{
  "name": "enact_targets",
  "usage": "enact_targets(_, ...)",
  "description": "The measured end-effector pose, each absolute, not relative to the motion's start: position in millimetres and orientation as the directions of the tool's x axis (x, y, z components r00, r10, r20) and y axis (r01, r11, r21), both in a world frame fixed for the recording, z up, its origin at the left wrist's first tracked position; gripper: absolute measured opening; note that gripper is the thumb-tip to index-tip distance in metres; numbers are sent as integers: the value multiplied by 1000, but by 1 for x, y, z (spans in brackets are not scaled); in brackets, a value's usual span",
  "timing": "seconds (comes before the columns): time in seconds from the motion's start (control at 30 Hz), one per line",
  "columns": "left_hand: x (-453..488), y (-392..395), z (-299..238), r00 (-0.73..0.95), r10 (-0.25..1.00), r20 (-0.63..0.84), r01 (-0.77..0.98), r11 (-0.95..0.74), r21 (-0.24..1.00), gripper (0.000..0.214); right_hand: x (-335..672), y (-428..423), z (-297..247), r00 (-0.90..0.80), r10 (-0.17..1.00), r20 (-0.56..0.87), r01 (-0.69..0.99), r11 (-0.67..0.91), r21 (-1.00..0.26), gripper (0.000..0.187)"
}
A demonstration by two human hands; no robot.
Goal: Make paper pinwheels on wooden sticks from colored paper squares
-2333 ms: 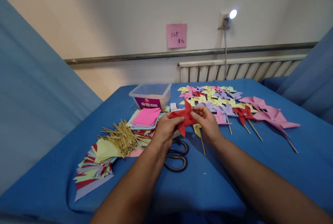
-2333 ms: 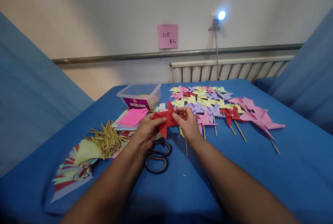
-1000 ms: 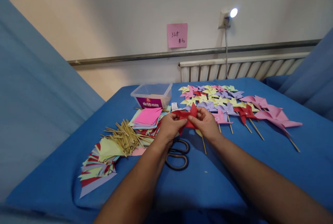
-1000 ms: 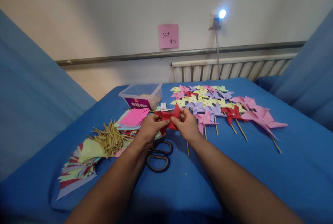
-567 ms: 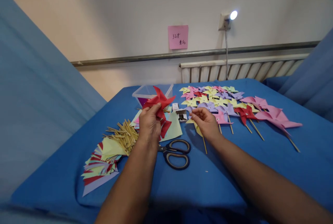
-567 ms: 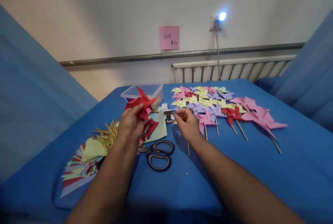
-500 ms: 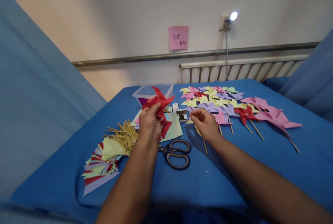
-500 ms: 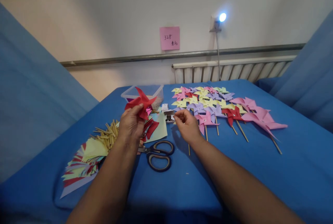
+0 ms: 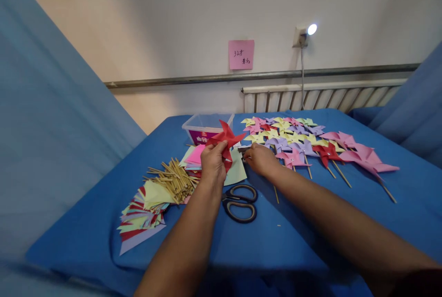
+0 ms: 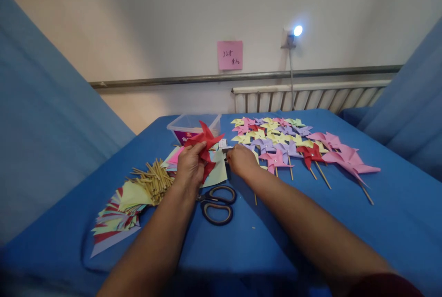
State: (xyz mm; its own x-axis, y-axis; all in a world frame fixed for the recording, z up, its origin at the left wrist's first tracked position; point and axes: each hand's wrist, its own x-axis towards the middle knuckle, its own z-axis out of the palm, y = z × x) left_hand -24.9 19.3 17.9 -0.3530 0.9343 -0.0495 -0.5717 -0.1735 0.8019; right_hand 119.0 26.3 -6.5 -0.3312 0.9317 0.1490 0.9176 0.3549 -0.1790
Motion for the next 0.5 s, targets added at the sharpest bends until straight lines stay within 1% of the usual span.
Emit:
enact_targets(0.1,-27,22,15,-341,939,-54,-580,-165,797,23,110,41,-2,-337,939,69,929,344,-135,29)
enact_targets(0.27,-26,23,14,-333,940,-68,-585,-150,797,23,102,54,0,-335,942,-19,939,333,-83,28)
enact_targets(0.5,-26,25,8,-302,952,-58,-577,-134,806,25,93,56,2,-364,930,-43,931,364,-29,35)
